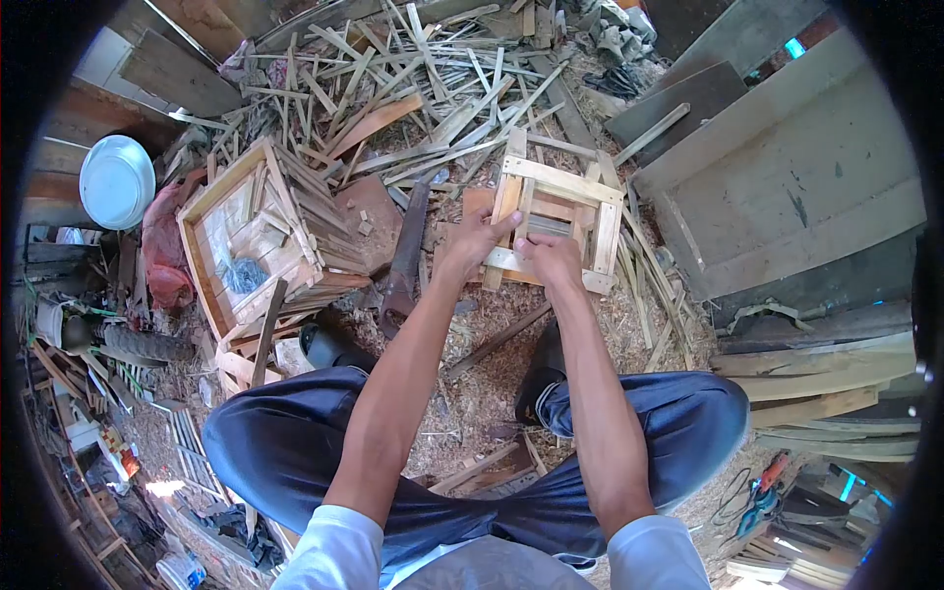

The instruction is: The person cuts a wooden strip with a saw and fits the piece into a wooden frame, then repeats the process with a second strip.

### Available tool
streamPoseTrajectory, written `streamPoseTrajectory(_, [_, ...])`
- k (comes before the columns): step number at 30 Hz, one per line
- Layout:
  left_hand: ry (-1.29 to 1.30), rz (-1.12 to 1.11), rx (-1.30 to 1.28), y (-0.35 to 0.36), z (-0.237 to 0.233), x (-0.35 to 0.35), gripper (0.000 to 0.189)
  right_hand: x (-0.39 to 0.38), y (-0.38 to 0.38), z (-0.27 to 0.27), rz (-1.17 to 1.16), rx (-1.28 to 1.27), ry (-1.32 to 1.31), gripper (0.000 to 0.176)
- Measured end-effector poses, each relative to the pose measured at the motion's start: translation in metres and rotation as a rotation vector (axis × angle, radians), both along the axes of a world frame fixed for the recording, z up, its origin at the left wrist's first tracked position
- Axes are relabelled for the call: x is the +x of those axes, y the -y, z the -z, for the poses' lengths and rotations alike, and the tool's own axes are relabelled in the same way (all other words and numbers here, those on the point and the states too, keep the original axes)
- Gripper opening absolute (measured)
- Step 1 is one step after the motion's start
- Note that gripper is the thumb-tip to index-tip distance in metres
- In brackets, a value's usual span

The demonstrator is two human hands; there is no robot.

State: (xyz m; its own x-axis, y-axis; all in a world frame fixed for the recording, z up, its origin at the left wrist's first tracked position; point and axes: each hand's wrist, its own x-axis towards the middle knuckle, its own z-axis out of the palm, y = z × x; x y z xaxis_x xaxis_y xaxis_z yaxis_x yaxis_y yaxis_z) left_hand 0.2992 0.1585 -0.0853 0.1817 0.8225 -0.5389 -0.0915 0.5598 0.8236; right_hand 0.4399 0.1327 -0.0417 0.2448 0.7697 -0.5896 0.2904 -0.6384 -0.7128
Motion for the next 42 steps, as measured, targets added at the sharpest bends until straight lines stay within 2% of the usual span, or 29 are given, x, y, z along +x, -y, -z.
streamPoseTrajectory(3, [-0.064, 0.020, 0.027, 0.000, 0.001, 0.000, 0.075, 0.002, -0.001, -0.007, -0.001, -0.028, -0.008, 0.040])
streamPoseTrajectory(5, [-0.082, 0.030, 0.045, 0.002, -0.004, -0.001, 0.075, 0.009, -0.005, -0.010, -0.128, -0.027, -0.055, 0.038])
streamPoseTrajectory(8, [-0.181, 0.053, 0.091, -0.001, 0.010, -0.002, 0.070, 0.010, -0.005, 0.020, -0.091, 0.030, -0.102, 0.038])
streamPoseTrajectory(10, [-0.026, -0.004, 0.037, -0.002, 0.013, 0.002, 0.059, 0.006, 0.000, 0.016, -0.088, 0.073, -0.061, 0.039])
streamPoseTrajectory(13, [0.099, -0.004, 0.069, 0.007, 0.003, 0.006, 0.062, 0.010, 0.007, 0.026, -0.095, 0.116, -0.033, 0.039])
streamPoseTrajectory(16, [0.085, -0.059, 0.132, 0.037, -0.019, 0.010, 0.057, 0.010, 0.019, 0.023, -0.161, 0.101, -0.039, 0.038])
streamPoseTrajectory(17, [0.067, -0.093, 0.105, 0.042, -0.006, 0.009, 0.056, 0.012, 0.021, 0.015, -0.217, 0.084, -0.017, 0.037])
streamPoseTrajectory(20, [0.068, -0.185, 0.059, 0.058, -0.016, 0.013, 0.051, 0.016, 0.026, 0.032, -0.311, 0.129, 0.041, 0.037])
streamPoseTrajectory(23, [0.054, -0.178, 0.139, 0.069, -0.003, 0.011, 0.049, 0.019, 0.043, 0.010, -0.377, 0.070, 0.094, 0.036])
streamPoseTrajectory(26, [0.117, -0.129, 0.184, 0.086, -0.012, 0.011, 0.053, 0.019, 0.070, 0.014, -0.331, 0.214, 0.097, 0.033])
streamPoseTrajectory(28, [0.097, -0.094, 0.187, 0.089, 0.001, 0.006, 0.054, 0.014, 0.081, 0.029, -0.321, 0.278, 0.195, 0.034])
streamPoseTrajectory(30, [-0.070, -0.057, 0.229, 0.089, 0.013, 0.003, 0.052, 0.018, 0.087, 0.024, -0.310, 0.335, 0.300, 0.035])
streamPoseTrajectory(32, [-0.125, -0.039, 0.252, 0.096, 0.002, 0.004, 0.046, 0.021, 0.098, -0.002, -0.434, 0.295, 0.230, 0.033])
streamPoseTrajectory(34, [-0.178, -0.023, 0.271, 0.099, -0.010, 0.002, 0.040, 0.018, 0.102, 0.024, -0.445, 0.350, 0.238, 0.033])
streamPoseTrajectory(36, [-0.247, -0.109, 0.340, 0.105, -0.015, 0.005, 0.039, 0.015, 0.110, 0.038, -0.275, 0.420, 0.057, 0.034])
streamPoseTrajectory(39, [-0.371, -0.059, 0.333, 0.114, -0.009, 0.006, 0.040, 0.014, 0.116, 0.038, -0.207, 0.403, 0.074, 0.036])
streamPoseTrajectory(40, [-0.364, -0.048, 0.335, 0.114, 0.008, 0.003, 0.040, 0.015, 0.119, 0.028, -0.196, 0.402, 0.081, 0.036])
streamPoseTrajectory(42, [-0.356, -0.114, 0.539, 0.118, 0.020, 0.000, 0.043, 0.017, 0.121, 0.012, -0.231, 0.298, 0.105, 0.035])
